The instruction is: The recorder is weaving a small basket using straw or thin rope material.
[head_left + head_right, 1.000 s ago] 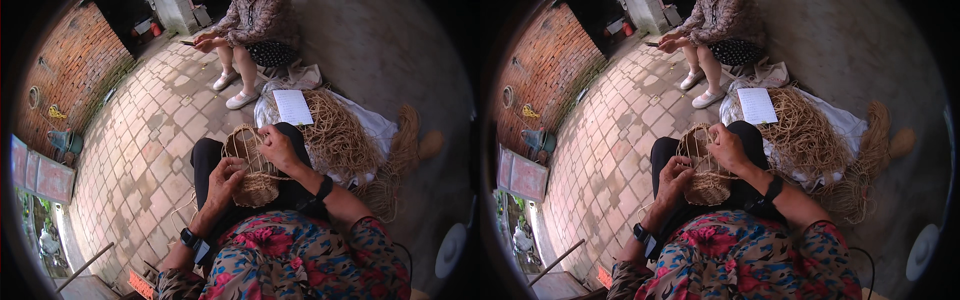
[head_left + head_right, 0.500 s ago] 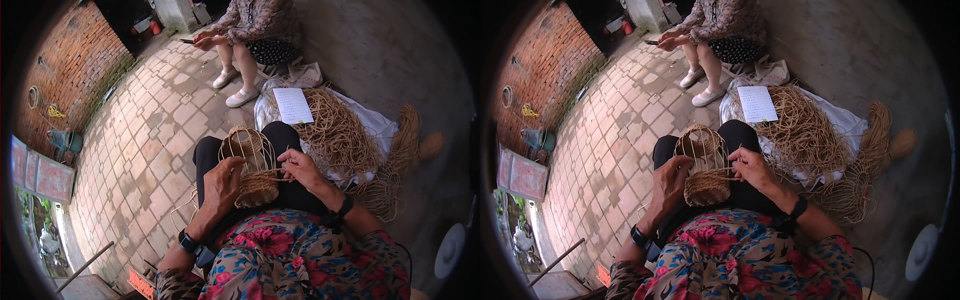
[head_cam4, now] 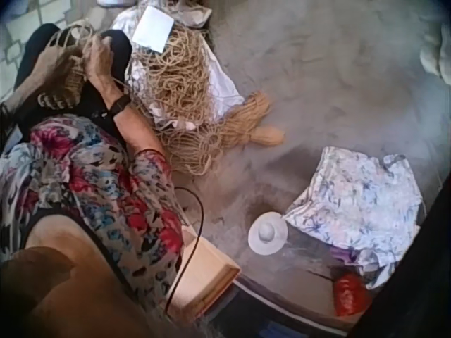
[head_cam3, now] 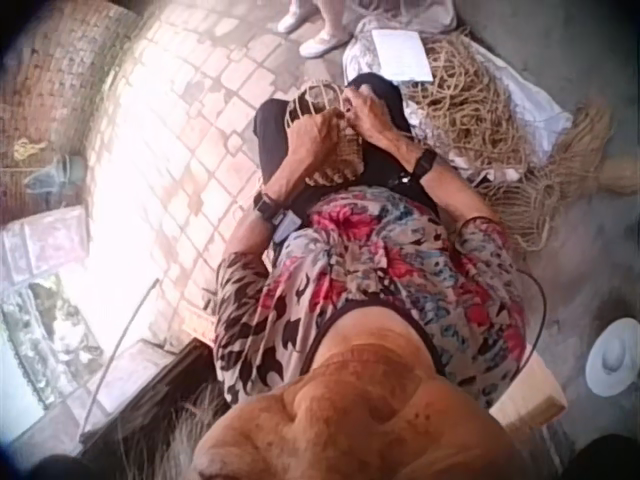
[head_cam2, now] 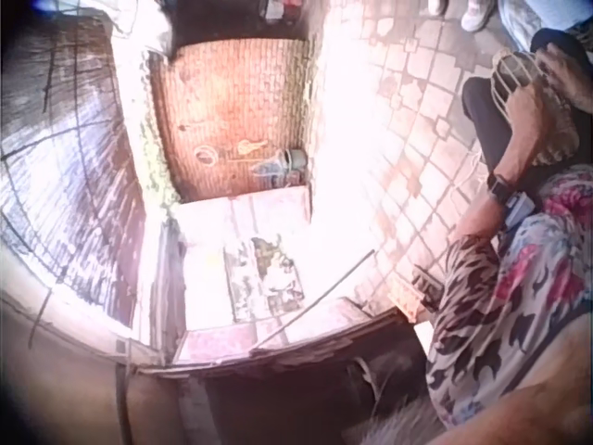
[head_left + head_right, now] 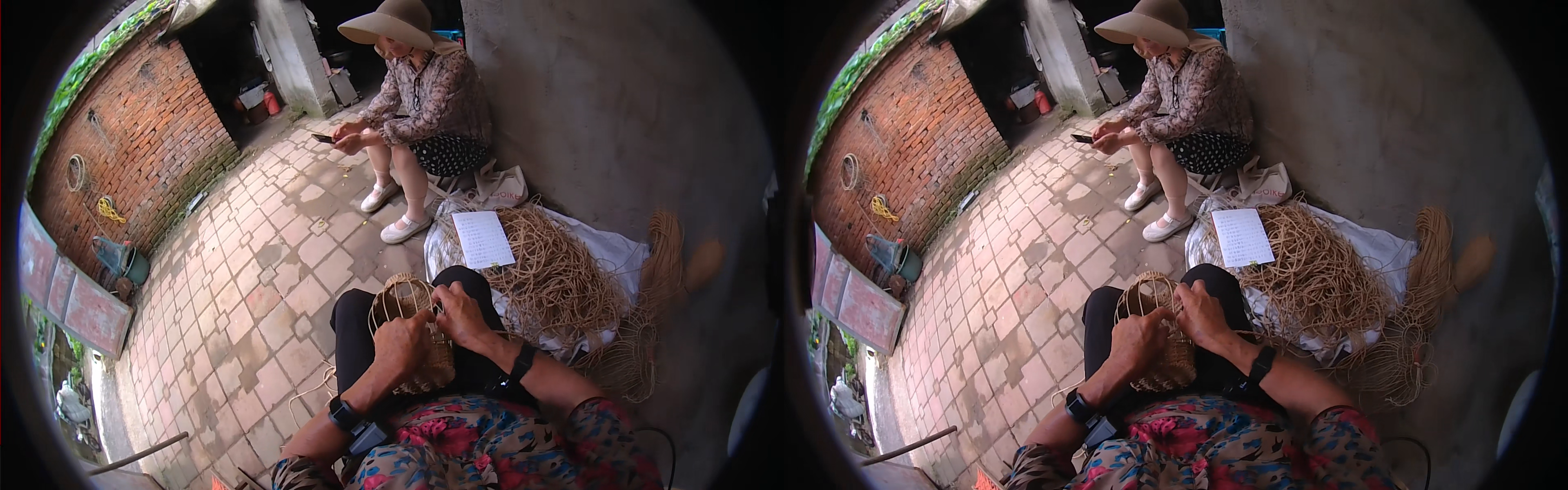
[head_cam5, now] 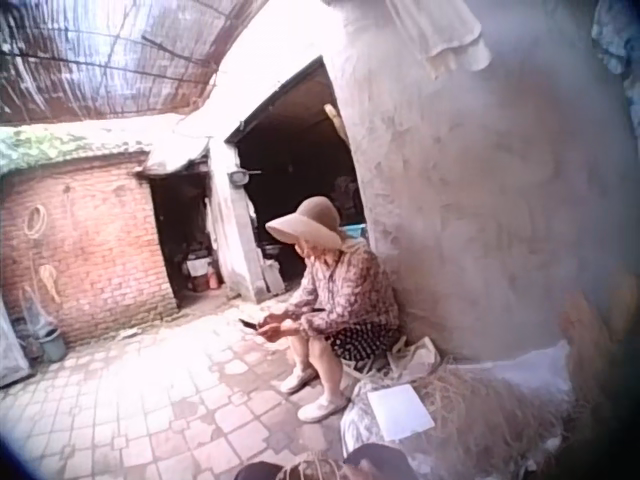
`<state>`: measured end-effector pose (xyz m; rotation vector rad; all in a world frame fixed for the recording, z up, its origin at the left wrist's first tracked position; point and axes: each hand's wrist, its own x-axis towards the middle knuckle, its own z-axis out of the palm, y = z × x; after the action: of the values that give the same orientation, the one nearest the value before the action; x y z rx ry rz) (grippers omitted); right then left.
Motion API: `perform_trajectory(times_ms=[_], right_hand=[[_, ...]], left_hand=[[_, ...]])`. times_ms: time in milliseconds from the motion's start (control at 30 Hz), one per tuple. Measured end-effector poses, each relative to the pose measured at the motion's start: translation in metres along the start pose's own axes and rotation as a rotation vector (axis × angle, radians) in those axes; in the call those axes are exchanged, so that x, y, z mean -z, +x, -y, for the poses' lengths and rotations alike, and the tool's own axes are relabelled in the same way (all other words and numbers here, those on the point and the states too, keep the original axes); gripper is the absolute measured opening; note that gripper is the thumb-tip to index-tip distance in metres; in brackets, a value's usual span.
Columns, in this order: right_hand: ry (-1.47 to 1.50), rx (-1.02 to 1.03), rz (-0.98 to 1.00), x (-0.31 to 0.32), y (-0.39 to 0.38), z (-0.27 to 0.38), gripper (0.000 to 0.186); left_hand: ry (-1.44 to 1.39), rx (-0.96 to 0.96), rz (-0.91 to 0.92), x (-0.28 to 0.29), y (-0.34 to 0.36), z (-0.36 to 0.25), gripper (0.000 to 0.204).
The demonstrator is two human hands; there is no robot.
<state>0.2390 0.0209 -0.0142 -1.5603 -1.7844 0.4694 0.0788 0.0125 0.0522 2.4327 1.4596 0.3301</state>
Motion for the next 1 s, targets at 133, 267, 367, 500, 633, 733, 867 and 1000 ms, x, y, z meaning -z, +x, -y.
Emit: perform_trajectory(times_ms=[133, 267, 367, 500, 633, 733, 867, 1000], right_hand=[[-0.003, -0.024, 0.046, -0.009, 0.003, -0.005, 0.030], [0.112, -0.171, 0.120, -0.012, 0.010, -0.011, 0.042], [0.438, -0.330, 0.238, 0.000, 0.010, -0.012, 0.056], [0.827, -0.630, 0.217, 0.013, 0.006, -0.003, 0.072], [0.849, -0.700, 0.293, 0.011, 0.011, 0.009, 0.076], [0.730, -0.683, 0.381, 0.009, 0.016, 0.011, 0.081], [0.778, -0.606, 0.351, 0.004, 0.011, 0.002, 0.082], [0.580, -0.465, 0.244, -0.015, 0.004, -0.012, 0.079]], left_hand=[[0.005, -0.013, -0.047, -0.006, -0.001, 0.002, 0.022], [0.013, -0.028, -0.097, -0.011, -0.004, 0.004, 0.023], [0.035, -0.013, -0.113, -0.011, -0.005, 0.004, 0.021], [0.022, -0.001, -0.122, -0.010, -0.006, 0.004, 0.019], [0.012, -0.013, -0.104, -0.009, -0.006, 0.003, 0.017], [0.016, -0.010, -0.102, -0.008, -0.006, 0.004, 0.016], [-0.017, -0.003, -0.080, -0.006, -0.007, 0.005, 0.015], [-0.004, 0.000, -0.095, -0.008, -0.009, 0.004, 0.013]])
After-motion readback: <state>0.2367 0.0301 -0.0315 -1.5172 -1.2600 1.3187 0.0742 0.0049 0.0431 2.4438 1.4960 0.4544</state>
